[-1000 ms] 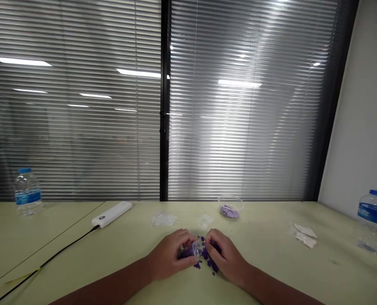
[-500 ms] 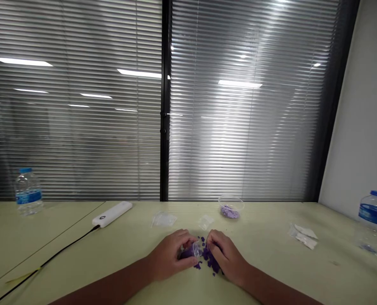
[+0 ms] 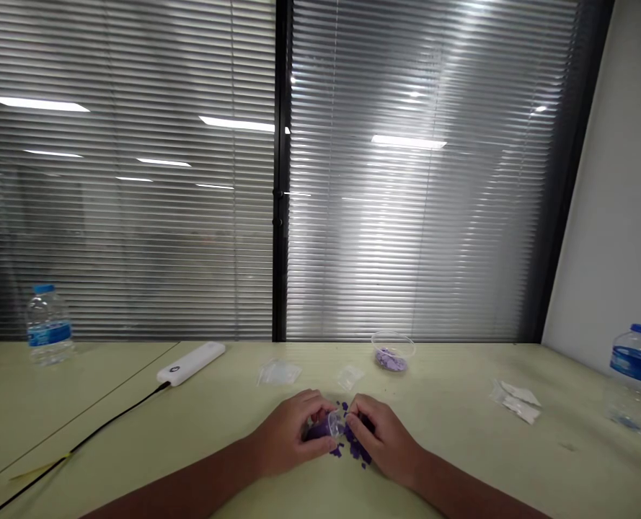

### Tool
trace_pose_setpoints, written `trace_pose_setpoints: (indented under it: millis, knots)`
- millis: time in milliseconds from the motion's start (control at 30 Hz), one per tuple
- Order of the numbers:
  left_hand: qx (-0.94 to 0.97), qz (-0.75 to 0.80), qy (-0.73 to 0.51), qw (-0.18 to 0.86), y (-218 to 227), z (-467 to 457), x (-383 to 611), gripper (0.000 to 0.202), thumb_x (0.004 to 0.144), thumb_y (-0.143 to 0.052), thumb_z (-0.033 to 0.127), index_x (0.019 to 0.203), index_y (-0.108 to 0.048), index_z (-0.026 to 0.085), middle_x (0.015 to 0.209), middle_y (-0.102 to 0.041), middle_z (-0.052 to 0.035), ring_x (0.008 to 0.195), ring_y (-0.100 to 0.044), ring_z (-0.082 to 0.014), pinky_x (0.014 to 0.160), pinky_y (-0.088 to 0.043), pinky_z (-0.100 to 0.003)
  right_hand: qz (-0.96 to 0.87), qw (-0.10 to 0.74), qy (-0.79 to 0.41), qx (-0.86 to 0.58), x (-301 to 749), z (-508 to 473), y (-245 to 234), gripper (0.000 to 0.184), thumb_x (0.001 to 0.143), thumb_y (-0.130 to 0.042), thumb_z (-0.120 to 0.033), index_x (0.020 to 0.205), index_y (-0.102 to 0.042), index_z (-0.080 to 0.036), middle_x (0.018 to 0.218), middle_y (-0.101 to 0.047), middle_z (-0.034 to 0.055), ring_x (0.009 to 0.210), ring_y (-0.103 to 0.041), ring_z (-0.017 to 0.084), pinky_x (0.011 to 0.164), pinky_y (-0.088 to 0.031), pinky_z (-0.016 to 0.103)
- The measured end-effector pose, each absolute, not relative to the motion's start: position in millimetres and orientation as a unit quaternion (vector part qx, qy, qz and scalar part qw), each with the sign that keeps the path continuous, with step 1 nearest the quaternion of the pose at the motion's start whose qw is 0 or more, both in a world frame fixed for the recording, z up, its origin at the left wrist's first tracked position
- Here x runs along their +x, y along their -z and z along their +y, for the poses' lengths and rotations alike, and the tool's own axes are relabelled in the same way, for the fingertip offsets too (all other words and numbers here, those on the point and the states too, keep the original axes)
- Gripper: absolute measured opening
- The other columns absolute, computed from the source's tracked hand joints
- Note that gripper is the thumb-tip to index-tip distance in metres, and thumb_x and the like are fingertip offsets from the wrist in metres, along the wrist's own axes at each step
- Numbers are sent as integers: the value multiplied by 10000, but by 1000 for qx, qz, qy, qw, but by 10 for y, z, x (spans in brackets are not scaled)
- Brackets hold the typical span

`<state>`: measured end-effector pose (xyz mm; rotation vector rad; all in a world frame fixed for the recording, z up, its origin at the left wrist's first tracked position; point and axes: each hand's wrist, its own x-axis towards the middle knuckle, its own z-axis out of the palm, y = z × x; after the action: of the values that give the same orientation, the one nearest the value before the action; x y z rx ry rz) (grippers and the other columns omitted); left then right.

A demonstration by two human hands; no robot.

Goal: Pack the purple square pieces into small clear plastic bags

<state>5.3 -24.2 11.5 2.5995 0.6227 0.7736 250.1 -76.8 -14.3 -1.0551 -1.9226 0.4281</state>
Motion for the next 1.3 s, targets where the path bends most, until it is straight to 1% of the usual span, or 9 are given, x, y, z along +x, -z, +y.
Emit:
trace_pose_setpoints:
  millis: [633, 800, 867, 933, 1000, 1067, 1167, 1233, 1300]
  knots:
    - [925, 223, -263, 162, -141, -263, 68, 305, 919, -775, 459, 1119, -686, 247, 931, -635, -13, 873, -590, -220, 763, -439, -290, -751, 457, -182, -440, 2472, -777, 126, 239, 955, -687, -330, 758, -676, -196, 774, -646, 9, 759, -602, 182, 726, -432, 293]
    - [925, 217, -262, 168, -154, -266, 69, 305, 919, -772, 464, 1118, -689, 249, 935, -641, -17, 875, -592, -223, 770, -440, -291, -727, 473, -242, -435, 2437, -811, 106, 290, 1013, -628, -408, 874, -800, -221, 762, -701, 18, 748, -651, 190, 754, -483, 307]
    - [924, 218, -265, 170, -160, -273, 70, 302, 912, -782, 448, 1123, -691, 253, 928, -635, -13, 876, -591, -223, 773, -438, -290, -721, 483, -245, -433, 2472, -778, 126, 325, 1022, -615, -450, 889, -807, -225, 772, -732, 27, 793, -683, 209, 798, -497, 325]
    - [922, 219, -266, 174, -163, -281, 71, 308, 899, -797, 427, 1138, -695, 260, 924, -630, -8, 879, -590, -221, 775, -438, -288, -698, 502, -258, -441, 2523, -728, 155, 335, 1024, -606, -494, 1009, -808, -226, 833, -766, 40, 847, -709, 229, 833, -508, 343]
    - [920, 220, -267, 183, -158, -287, 71, 319, 889, -809, 417, 1146, -701, 263, 929, -631, -7, 889, -593, -221, 779, -441, -286, -680, 506, -271, -455, 2567, -688, 175, 367, 1029, -585, -519, 1039, -795, -219, 828, -764, 45, 812, -705, 229, 793, -513, 345]
    - [914, 223, -274, 200, -141, -277, 69, 320, 888, -809, 426, 1140, -709, 255, 942, -635, -13, 908, -599, -225, 790, -448, -288, -687, 503, -239, -466, 2584, -679, 175, 341, 1038, -572, -483, 978, -779, -219, 834, -742, 44, 816, -690, 227, 785, -504, 350]
    - [886, 248, -296, 255, -102, -212, 65, 321, 908, -780, 445, 1143, -720, 236, 957, -633, -21, 892, -603, -220, 800, -466, -291, -745, 466, -144, -455, 2558, -714, 146, 238, 1017, -590, -330, 862, -738, -225, 874, -709, 45, 904, -656, 238, 853, -485, 378]
    - [846, 290, -307, 327, -77, -140, 64, 344, 977, -685, 494, 1187, -708, 222, 973, -637, -32, 865, -614, -212, 744, -472, -279, -784, 431, -104, -435, 2528, -749, 126, 149, 952, -616, -202, 869, -736, -234, 912, -701, 42, 956, -640, 243, 902, -475, 395]
    - [807, 318, -338, 364, -56, -70, 65, 387, 1015, -612, 539, 1179, -706, 201, 970, -642, -40, 887, -621, -217, 754, -476, -280, -807, 407, -92, -417, 2508, -781, 110, 189, 859, -642, -104, 921, -746, -249, 977, -701, 39, 1004, -635, 243, 938, -471, 400]
